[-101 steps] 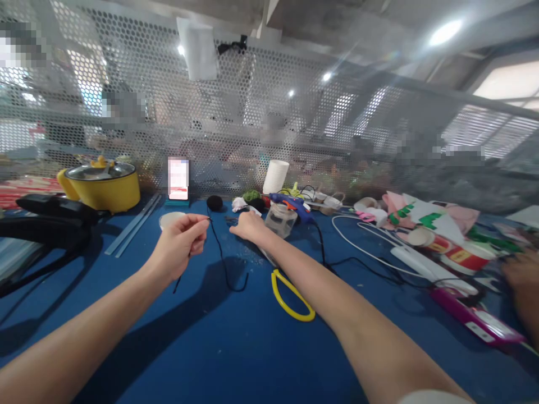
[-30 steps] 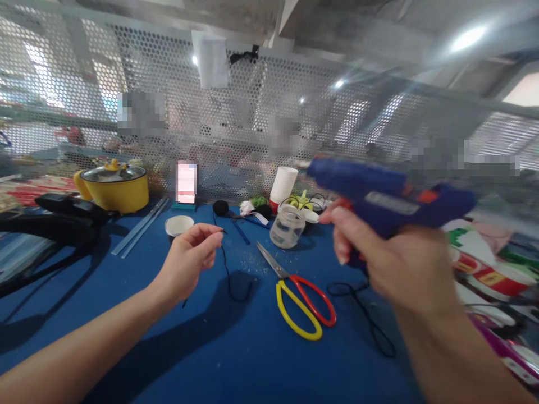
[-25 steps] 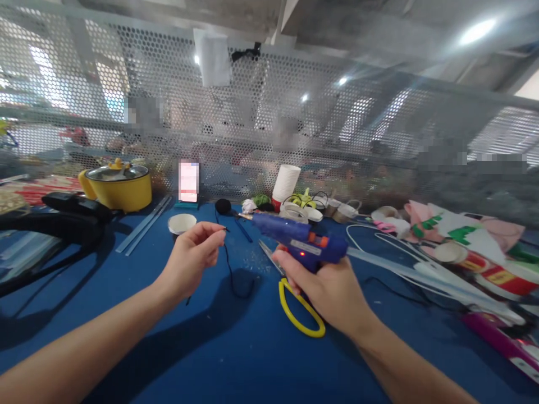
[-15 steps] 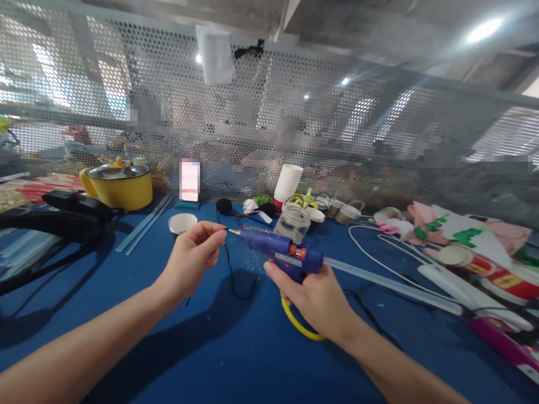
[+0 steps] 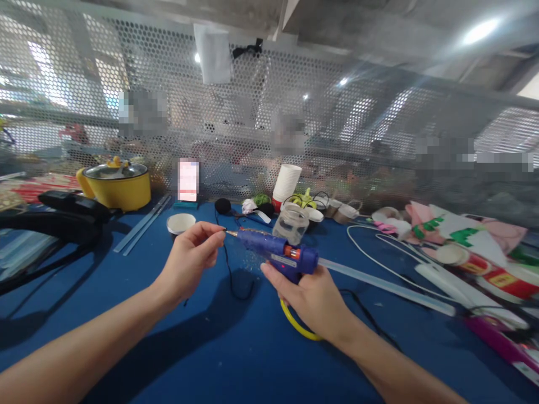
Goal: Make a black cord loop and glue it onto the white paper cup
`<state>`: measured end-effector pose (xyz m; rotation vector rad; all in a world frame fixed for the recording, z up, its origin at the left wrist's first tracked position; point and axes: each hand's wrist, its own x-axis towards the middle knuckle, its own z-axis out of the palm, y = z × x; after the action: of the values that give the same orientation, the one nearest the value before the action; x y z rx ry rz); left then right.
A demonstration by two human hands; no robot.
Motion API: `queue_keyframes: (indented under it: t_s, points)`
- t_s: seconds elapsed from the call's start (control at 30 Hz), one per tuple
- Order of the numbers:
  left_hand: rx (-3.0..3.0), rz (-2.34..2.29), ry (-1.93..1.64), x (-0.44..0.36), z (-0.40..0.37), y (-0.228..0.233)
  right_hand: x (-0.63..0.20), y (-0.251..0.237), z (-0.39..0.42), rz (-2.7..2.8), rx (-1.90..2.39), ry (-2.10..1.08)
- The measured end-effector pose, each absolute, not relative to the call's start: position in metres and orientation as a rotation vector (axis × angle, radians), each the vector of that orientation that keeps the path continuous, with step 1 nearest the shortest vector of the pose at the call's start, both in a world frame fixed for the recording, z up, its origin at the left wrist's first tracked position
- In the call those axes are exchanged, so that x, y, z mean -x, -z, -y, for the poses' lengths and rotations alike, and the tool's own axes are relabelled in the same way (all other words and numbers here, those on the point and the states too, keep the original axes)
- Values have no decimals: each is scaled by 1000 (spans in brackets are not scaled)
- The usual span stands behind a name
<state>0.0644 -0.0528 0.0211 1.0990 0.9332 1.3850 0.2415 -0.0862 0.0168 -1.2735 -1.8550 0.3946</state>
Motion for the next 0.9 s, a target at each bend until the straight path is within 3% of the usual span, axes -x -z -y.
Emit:
queue_keyframes:
  t_s: [0.9]
  points:
    - [-1099, -917, -1403, -64, 51, -23, -243, -17, 86, 1858, 1282, -381]
